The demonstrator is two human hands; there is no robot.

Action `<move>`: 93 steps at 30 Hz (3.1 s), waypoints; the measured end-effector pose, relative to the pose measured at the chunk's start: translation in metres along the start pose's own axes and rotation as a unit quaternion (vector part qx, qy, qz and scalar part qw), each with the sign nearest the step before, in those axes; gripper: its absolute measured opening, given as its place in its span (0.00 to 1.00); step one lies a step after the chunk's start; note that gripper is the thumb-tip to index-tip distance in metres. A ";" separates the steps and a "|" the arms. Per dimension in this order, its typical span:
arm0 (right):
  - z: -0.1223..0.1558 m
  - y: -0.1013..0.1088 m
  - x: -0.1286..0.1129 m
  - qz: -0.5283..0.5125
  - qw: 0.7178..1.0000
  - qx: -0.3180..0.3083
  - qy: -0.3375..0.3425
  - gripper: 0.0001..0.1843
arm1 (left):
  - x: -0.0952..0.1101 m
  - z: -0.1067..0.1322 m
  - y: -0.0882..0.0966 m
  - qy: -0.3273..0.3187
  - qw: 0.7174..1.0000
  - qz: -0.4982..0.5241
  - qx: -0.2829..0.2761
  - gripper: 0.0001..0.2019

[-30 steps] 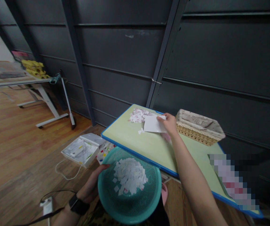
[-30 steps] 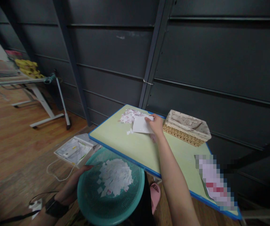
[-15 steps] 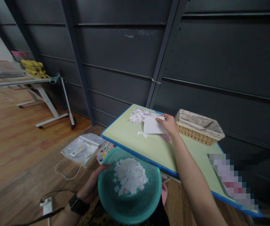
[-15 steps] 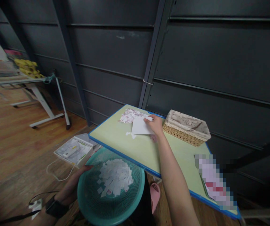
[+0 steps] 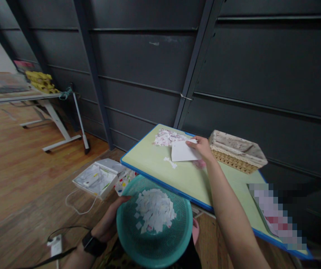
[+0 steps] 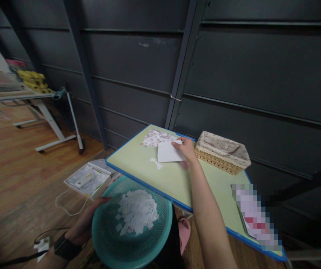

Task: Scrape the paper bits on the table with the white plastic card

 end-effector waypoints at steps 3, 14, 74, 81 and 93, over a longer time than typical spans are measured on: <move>0.004 -0.008 -0.003 -0.025 0.999 -0.025 -0.017 0.18 | -0.001 0.000 0.000 0.001 1.000 -0.001 -0.007 0.06; 0.009 -0.008 -0.004 -0.048 0.992 -0.094 -0.064 0.20 | -0.005 -0.004 0.004 0.008 1.000 0.002 -0.017 0.07; 0.005 0.009 -0.004 -0.031 0.990 -0.116 -0.073 0.19 | 0.000 0.001 -0.003 0.019 1.000 0.000 -0.013 0.08; 0.008 0.003 -0.003 -0.052 0.979 -0.166 -0.108 0.18 | -0.002 0.001 -0.001 0.011 1.000 0.004 -0.004 0.07; 0.023 -0.018 -0.016 -0.108 0.965 -0.201 -0.130 0.20 | 0.000 0.000 -0.003 0.010 1.000 0.008 -0.010 0.10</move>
Point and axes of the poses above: each hand's wrist, its own z-axis away from the middle knuckle, its own y-axis out of the back of the hand, x = y × z, the point moved 3 cm from there along -z, towards the middle knuckle, and after that the axes turned 13 degrees about -z, right-handed, at the moved point
